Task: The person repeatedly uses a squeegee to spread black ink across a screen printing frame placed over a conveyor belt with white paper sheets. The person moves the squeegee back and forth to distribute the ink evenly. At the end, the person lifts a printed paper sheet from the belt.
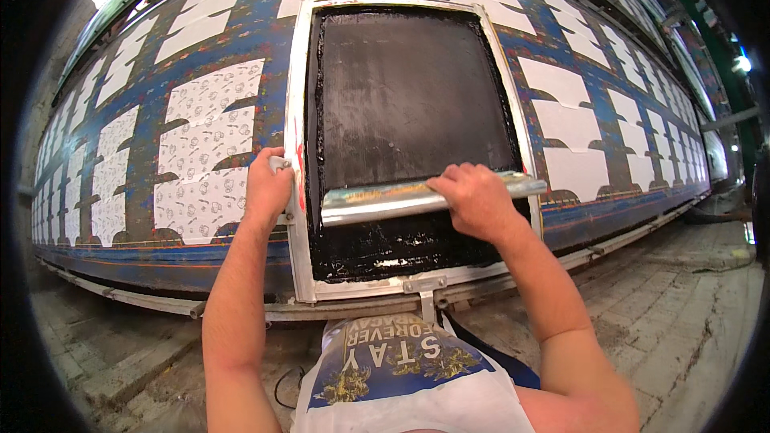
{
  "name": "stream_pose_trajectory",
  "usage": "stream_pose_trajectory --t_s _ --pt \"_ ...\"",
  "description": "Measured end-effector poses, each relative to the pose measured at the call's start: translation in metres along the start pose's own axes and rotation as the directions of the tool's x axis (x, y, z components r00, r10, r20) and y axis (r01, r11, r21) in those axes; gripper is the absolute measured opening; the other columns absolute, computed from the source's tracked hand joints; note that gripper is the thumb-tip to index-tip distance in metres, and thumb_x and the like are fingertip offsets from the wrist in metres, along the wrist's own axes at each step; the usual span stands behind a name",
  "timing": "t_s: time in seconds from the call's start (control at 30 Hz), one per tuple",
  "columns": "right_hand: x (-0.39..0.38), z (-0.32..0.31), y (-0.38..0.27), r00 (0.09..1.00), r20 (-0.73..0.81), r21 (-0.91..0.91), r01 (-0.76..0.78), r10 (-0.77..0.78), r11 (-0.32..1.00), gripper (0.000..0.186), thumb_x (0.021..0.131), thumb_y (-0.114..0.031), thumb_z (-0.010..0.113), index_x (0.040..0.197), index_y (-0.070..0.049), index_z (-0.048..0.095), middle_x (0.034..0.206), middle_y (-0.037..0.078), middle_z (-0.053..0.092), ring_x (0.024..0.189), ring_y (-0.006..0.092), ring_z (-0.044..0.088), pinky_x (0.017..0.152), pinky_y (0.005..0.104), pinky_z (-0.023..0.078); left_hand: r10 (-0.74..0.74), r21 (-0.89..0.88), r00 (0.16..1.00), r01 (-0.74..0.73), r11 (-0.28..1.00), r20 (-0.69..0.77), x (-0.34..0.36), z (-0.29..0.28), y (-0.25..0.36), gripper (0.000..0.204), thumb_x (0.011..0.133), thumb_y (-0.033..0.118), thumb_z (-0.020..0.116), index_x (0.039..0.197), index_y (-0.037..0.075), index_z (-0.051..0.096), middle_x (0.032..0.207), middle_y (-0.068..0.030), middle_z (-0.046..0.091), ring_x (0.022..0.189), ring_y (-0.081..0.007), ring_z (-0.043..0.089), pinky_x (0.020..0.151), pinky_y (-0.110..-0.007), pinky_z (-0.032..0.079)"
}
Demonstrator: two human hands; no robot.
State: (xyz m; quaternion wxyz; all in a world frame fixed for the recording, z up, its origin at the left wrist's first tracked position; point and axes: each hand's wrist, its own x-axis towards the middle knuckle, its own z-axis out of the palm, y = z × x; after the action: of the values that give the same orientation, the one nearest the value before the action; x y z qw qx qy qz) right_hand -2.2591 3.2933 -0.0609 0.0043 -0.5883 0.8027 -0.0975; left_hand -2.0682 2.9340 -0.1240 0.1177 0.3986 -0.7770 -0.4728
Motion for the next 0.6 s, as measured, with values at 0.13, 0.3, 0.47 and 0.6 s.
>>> stream_pose_trajectory --t_s 0.13,0.3,0.47,0.6 --pt "-0.050 -0.005 -0.049 0.999 0.005 0.020 -0.044 0.044 0.999 0.045 0.076 -0.004 0.079 0.119 -0.012 0.078 0.105 0.009 0.075 0.098 0.0327 0.073 0.084 0.0469 0.058 -0.014 -0.028 1.000 0.014 1.000 -0.014 0.003 0.002 -0.004 0.045 0.091 0.000 0.071 0.136 0.001 0.072 0.114 -0.0129 0.080 0.100 -0.0221 0.076 0.092 -0.036 0.059" --pt "-0.081 -0.010 -0.082 0.997 0.011 0.013 -0.077 0.076 0.997 0.053 0.070 -0.002 0.083 0.122 -0.012 0.078 0.110 0.008 0.075 0.105 0.0325 0.072 0.093 0.0459 0.058 -0.003 -0.015 1.000 0.003 1.000 0.002 0.008 0.003 -0.010 0.046 0.091 0.000 0.068 0.137 -0.001 0.070 0.118 -0.0213 0.080 0.105 -0.0311 0.078 0.096 -0.040 0.059" --pt "-0.069 -0.021 -0.076 0.986 0.124 0.048 -0.122 0.116 0.991 0.051 0.075 -0.001 0.081 0.124 -0.015 0.078 0.112 0.009 0.075 0.110 0.0342 0.073 0.097 0.0474 0.058 0.048 -0.016 0.999 -0.049 0.999 -0.021 0.010 0.004 -0.013 0.044 0.090 0.001 0.068 0.134 -0.001 0.071 0.118 -0.0227 0.080 0.107 -0.0351 0.079 0.096 -0.043 0.059" --pt "-0.069 -0.040 -0.076 0.981 0.126 0.085 -0.158 0.147 0.984 0.048 0.079 0.002 0.077 0.124 -0.015 0.079 0.111 0.008 0.077 0.108 0.0356 0.074 0.097 0.0485 0.058 0.099 0.050 0.994 -0.096 0.994 -0.055 0.008 0.005 -0.011 0.043 0.089 0.002 0.068 0.131 0.000 0.073 0.116 -0.0244 0.080 0.107 -0.0367 0.079 0.094 -0.044 0.059"
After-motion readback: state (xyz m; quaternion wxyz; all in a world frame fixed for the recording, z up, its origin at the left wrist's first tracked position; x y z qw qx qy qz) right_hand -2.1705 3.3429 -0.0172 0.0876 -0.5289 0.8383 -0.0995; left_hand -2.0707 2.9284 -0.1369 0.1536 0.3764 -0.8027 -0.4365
